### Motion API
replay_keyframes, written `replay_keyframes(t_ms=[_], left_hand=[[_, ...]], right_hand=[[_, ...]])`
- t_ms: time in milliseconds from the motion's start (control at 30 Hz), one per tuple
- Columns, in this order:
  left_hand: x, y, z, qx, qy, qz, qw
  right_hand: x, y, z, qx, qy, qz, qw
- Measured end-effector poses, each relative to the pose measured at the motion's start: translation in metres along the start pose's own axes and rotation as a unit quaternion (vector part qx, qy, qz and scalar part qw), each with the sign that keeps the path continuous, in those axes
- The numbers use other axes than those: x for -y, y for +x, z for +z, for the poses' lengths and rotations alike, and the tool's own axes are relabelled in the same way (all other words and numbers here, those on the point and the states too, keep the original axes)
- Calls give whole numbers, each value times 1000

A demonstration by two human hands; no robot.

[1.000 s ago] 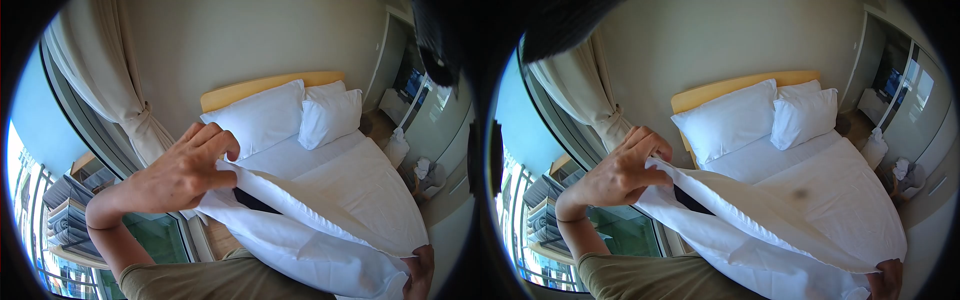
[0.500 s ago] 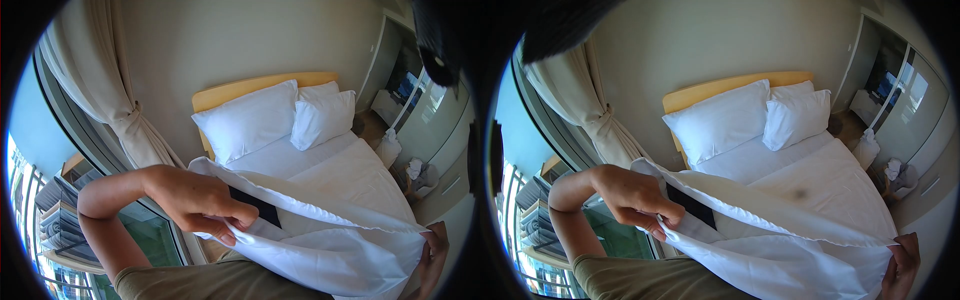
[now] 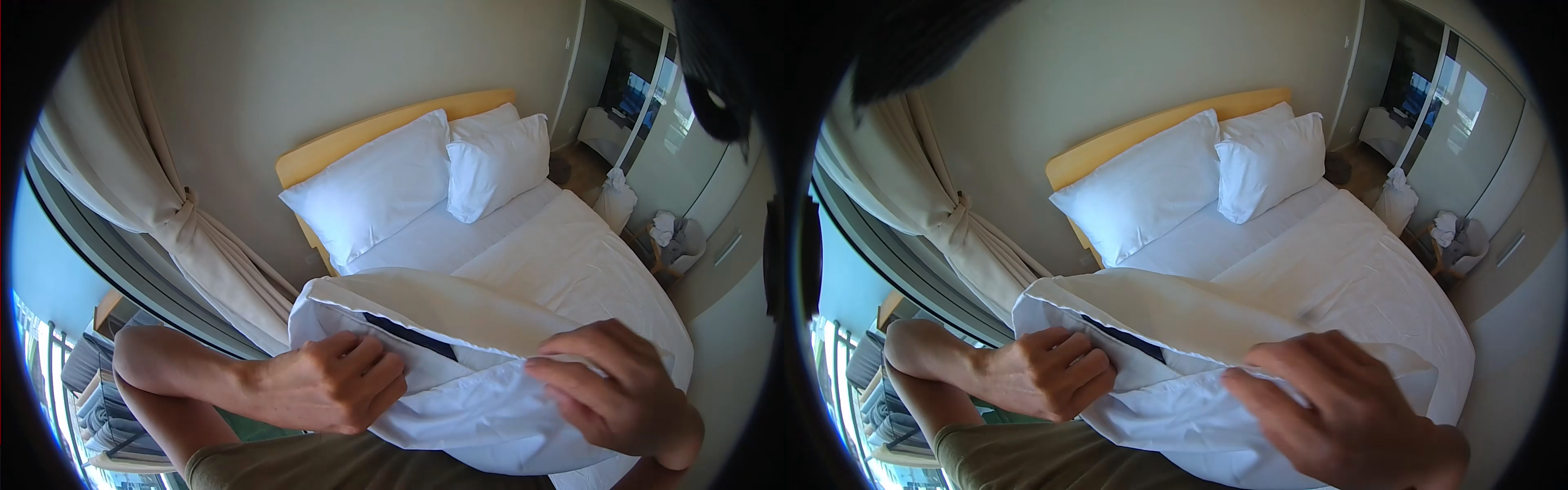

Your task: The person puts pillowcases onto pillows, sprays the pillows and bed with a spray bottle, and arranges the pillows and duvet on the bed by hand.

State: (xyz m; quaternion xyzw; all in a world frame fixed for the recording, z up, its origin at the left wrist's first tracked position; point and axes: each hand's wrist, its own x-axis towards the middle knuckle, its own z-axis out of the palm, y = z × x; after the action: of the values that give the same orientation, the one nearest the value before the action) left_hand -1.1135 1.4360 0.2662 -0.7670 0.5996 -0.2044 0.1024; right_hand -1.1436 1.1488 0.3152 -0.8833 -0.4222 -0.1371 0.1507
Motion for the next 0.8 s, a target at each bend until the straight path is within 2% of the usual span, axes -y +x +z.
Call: replay_keyframes(t_ms=[67,100,167,200,300,333,400,433,500,533,600,633,700,800], left_hand=[[6,2,-1,-11,-143,-21,989],[8,1,-1,-14,-138,-21,990],[10,-6,0,-36,-354,-44,933],[11,-9,3,-39,-352,-47,934],[9,-18,7,9,-499,-60,865],[9,-19,4,5,-499,-66,864],[14,-20,-6,23,-510,-195,838],[19,-21,-4,-1,-480,-186,857],[25,-24,5,-70,-377,-159,910],[31,-28,3,-72,-376,-162,909],[46,-36,-6,-8,-417,-82,905],[52,-40,-6,-10,-418,-86,904],[63,-46,-6,58,-488,-50,869],[78,-45,-15,32,-455,-60,888]], right_hand=[[-4,22,31,66,136,-112,982],[-1,32,47,25,163,-143,976],[6,44,57,41,-15,-186,981],[4,47,59,44,-17,-191,981],[3,57,60,84,19,-200,976],[1,62,56,41,47,-177,982],[-3,73,45,-32,125,-141,982],[2,76,35,-58,171,-80,980],[1,81,18,-49,232,-66,969],[0,83,13,-46,232,-69,969],[-3,89,6,105,259,-120,953],[-2,98,13,109,260,-122,952],[1,120,47,40,215,-40,975],[-2,130,83,54,189,-29,980]])
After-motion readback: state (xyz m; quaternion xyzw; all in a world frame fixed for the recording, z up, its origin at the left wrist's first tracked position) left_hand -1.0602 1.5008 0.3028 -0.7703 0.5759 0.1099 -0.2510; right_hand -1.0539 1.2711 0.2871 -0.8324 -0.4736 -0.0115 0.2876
